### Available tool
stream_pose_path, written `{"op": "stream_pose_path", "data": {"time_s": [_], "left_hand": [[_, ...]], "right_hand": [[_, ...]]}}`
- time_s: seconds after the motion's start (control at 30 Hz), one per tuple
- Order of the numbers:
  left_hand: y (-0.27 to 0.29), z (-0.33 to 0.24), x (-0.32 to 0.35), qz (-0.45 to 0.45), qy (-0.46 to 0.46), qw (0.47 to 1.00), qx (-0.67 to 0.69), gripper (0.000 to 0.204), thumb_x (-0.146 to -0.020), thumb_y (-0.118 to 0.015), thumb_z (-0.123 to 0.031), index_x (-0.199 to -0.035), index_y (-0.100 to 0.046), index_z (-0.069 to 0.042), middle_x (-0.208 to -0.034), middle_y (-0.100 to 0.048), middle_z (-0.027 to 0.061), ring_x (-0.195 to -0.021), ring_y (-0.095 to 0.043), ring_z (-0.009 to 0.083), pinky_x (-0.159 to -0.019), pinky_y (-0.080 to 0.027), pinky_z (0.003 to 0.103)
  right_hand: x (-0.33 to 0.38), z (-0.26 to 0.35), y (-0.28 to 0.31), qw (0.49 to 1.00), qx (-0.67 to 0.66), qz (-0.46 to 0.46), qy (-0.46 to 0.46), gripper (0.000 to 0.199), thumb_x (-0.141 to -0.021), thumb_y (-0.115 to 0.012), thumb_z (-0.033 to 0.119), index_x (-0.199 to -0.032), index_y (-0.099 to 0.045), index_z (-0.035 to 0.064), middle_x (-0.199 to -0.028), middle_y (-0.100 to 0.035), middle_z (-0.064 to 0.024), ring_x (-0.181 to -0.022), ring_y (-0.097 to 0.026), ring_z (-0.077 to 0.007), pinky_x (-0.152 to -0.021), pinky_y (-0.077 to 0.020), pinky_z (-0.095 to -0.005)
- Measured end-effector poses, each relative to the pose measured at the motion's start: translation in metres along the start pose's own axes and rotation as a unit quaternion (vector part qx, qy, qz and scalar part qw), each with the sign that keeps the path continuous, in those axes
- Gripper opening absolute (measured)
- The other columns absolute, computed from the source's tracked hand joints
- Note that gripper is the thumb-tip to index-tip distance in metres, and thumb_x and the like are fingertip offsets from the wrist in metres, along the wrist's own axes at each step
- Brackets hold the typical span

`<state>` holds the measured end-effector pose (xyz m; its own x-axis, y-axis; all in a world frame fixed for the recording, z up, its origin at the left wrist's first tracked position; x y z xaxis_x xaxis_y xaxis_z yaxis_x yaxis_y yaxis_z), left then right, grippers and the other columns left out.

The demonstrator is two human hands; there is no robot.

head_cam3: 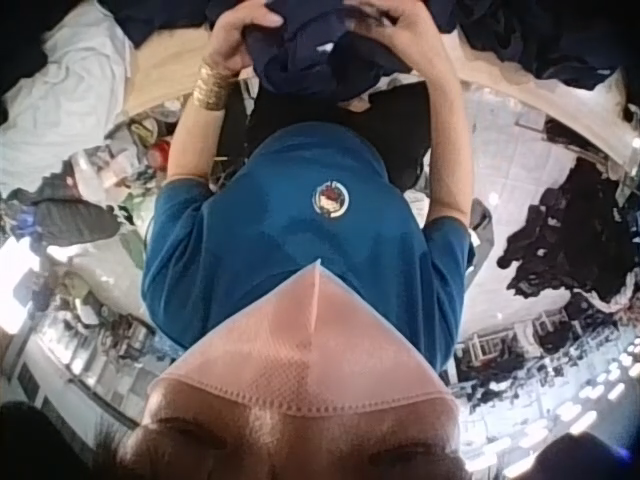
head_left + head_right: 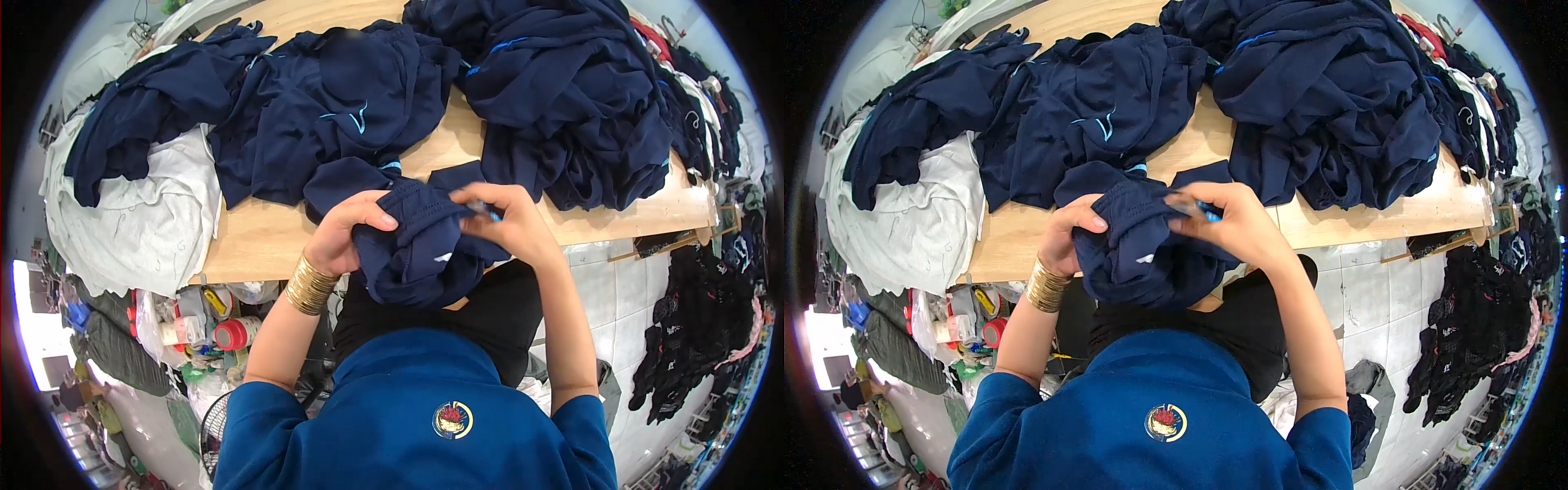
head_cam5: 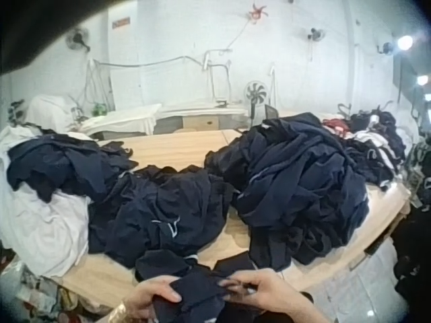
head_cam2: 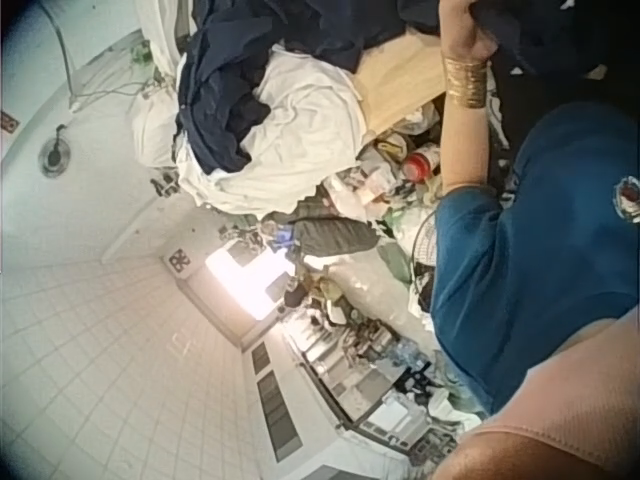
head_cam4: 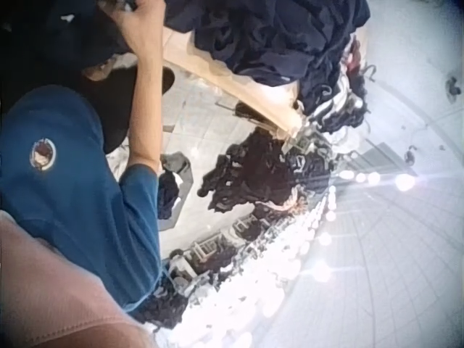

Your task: Trimming excess threads from blue athletic shorts using a pair of small scissors on a factory workbench.

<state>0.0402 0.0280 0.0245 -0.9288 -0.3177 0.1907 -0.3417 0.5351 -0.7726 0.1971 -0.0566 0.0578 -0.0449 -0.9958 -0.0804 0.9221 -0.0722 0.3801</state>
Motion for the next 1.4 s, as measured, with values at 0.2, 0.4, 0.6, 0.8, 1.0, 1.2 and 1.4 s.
{"op": "stream_pose_path", "data": {"time_s": [0.2, 0.4, 0.6, 0.8, 1.0, 1.2, 1.4], "left_hand": [[0.008, 0.0, 0.01, 0.045, 0.05, 0.987, -0.143, 0.034, -0.087, -0.057, -0.013, -0.112, -0.054, 0.009, -0.102, -0.064, 0.0109, -0.088, -0.063, 0.012, -0.081, -0.049, 0.023], [0.025, 0.002, 0.01, -0.024, 0.02, 0.998, -0.059, 0.029, -0.094, -0.05, -0.019, -0.107, -0.058, 0.006, -0.1, -0.065, 0.0095, -0.086, -0.063, 0.0116, -0.078, -0.051, 0.023], [0.016, 0.003, 0.002, -0.027, 0.036, 0.998, -0.052, 0.028, -0.094, -0.051, -0.021, -0.104, -0.059, 0.004, -0.098, -0.065, 0.007, -0.085, -0.062, 0.0101, -0.078, -0.05, 0.022], [-0.031, -0.01, 0.006, 0.133, -0.046, 0.895, -0.424, 0.034, -0.081, -0.068, -0.021, -0.102, -0.057, 0.003, -0.093, -0.063, 0.0041, -0.081, -0.057, 0.0091, -0.07, -0.047, 0.025], [-0.081, -0.038, 0.01, 0.023, -0.291, 0.599, -0.746, 0.023, -0.072, -0.063, -0.005, -0.095, -0.06, -0.007, -0.082, -0.055, 0.0119, -0.069, -0.058, 0.0278, -0.058, -0.045, 0.032], [-0.145, -0.055, 0.009, 0.05, -0.42, 0.483, -0.766, 0.025, -0.069, -0.06, -0.001, -0.091, -0.059, -0.013, -0.073, -0.047, 0.0052, -0.056, -0.053, 0.0235, -0.044, -0.043, 0.032], [-0.133, -0.09, -0.005, -0.006, -0.474, 0.489, -0.732, 0.023, -0.069, -0.058, 0.001, -0.09, -0.059, -0.011, -0.074, -0.051, 0.0067, -0.059, -0.055, 0.0256, -0.051, -0.046, 0.033]], "right_hand": [[0.014, -0.013, 0.03, 0.957, -0.244, -0.128, -0.093, 0.006, -0.075, -0.068, 0.001, -0.073, -0.063, 0.0028, -0.065, -0.056, 0.0069, -0.059, -0.046, 0.0002, -0.056, -0.0346, -0.0167], [0.018, -0.009, 0.027, 0.958, -0.225, -0.132, -0.116, 0.011, -0.074, -0.07, 0.004, -0.068, -0.062, 0.0044, -0.061, -0.052, 0.0087, -0.055, -0.042, 0.0013, -0.051, -0.0282, -0.0168], [0.025, -0.014, 0.03, 0.946, -0.24, -0.147, -0.161, 0.011, -0.073, -0.071, 0.005, -0.067, -0.063, 0.0073, -0.059, -0.052, 0.0094, -0.051, -0.039, 0.0027, -0.046, -0.0229, -0.0177], [0.029, -0.011, 0.039, 0.964, -0.172, -0.16, -0.126, 0.007, -0.074, -0.068, 0.002, -0.076, -0.063, -0.0014, -0.065, -0.056, 0.0052, -0.062, -0.048, -0.0014, -0.057, -0.0364, -0.018], [0.05, 0.02, 0.059, 0.979, -0.07, -0.164, 0.097, 0.017, -0.06, -0.066, -0.003, -0.076, -0.063, -0.0009, -0.083, -0.062, -0.0064, -0.059, -0.05, -0.0084, -0.057, -0.0377, -0.021], [0.035, -0.007, 0.032, 0.965, -0.248, -0.086, 0.005, 0.053, -0.054, -0.081, 0.013, -0.102, -0.061, 0.0013, -0.093, -0.06, -0.0035, -0.053, -0.04, -0.0035, -0.05, -0.0297, -0.0201], [0.043, 0.0, 0.009, 0.98, -0.148, 0.132, -0.011, 0.03, -0.053, -0.082, 0.002, -0.075, -0.062, 0.0045, -0.059, -0.048, 0.0058, -0.055, -0.039, -0.0046, -0.052, -0.0302, -0.0226]]}}
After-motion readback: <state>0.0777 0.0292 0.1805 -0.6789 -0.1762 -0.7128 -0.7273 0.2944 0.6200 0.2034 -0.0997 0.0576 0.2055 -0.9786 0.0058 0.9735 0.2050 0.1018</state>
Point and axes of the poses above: each hand's wrist, its own x-axis away from the middle knuckle, its own y-axis out of the back of the hand, z = x × y, the point moved 6 cm from there along -x, towards the middle knuckle
